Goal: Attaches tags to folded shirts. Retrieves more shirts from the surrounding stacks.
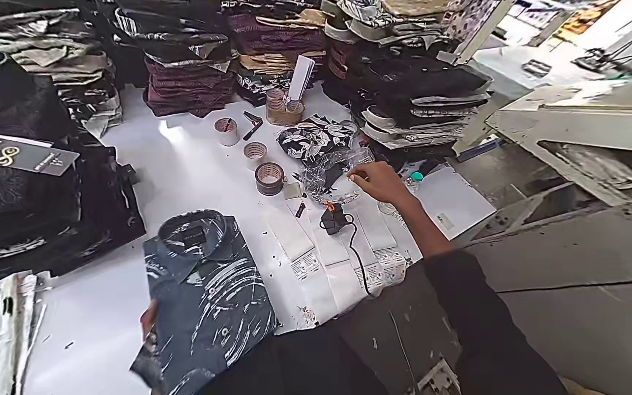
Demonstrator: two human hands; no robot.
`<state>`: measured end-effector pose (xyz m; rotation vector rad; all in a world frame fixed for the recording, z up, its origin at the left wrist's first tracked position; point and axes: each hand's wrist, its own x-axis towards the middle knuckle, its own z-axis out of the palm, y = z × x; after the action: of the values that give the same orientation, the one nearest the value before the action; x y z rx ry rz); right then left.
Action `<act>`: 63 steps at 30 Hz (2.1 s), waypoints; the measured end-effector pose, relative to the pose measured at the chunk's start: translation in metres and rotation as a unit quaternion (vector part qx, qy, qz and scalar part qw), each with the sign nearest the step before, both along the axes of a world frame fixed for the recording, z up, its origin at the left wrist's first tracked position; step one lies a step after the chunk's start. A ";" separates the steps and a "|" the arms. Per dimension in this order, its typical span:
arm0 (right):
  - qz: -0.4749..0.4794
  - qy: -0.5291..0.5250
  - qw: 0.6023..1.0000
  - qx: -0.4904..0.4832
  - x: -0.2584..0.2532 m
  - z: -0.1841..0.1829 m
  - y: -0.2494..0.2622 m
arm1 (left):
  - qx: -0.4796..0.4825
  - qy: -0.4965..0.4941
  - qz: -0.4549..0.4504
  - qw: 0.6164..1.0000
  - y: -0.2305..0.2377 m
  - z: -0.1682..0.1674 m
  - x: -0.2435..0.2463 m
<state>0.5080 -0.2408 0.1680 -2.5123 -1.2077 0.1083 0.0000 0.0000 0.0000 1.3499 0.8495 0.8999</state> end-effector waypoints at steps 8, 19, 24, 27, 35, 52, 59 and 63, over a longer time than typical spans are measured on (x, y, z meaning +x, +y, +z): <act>-0.087 0.089 0.962 -0.244 0.086 -0.131 0.095 | -0.317 -0.246 -0.049 0.915 0.016 -0.012 0.039; -0.124 0.181 0.974 -0.060 0.072 -0.092 0.066 | -0.299 -0.213 -0.034 0.930 0.020 -0.011 0.049; -0.087 0.067 0.989 0.101 0.003 -0.039 0.036 | -0.269 -0.176 -0.042 0.946 0.019 -0.016 0.045; -0.100 0.060 0.968 0.224 -0.022 -0.013 0.008 | -0.276 -0.192 -0.054 0.940 0.023 -0.026 0.043; -0.365 0.109 0.858 0.344 -0.120 -0.071 -0.098 | -0.311 -0.109 0.054 0.943 0.010 0.013 0.058; 0.107 0.272 0.955 0.041 -0.277 -0.158 0.052 | -0.007 0.129 0.038 0.991 0.032 0.002 0.011; 0.231 0.181 0.952 0.086 -0.269 -0.133 0.068 | 0.145 0.221 -0.047 0.963 0.002 0.006 0.011; 0.422 0.068 0.904 -0.012 -0.276 -0.152 0.092 | 0.215 0.344 -0.084 0.910 -0.003 -0.015 0.037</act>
<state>0.2320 -0.1484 0.0158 -1.7747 -2.1334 0.4973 0.0365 -0.0027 -0.0146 2.1598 1.0746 0.4728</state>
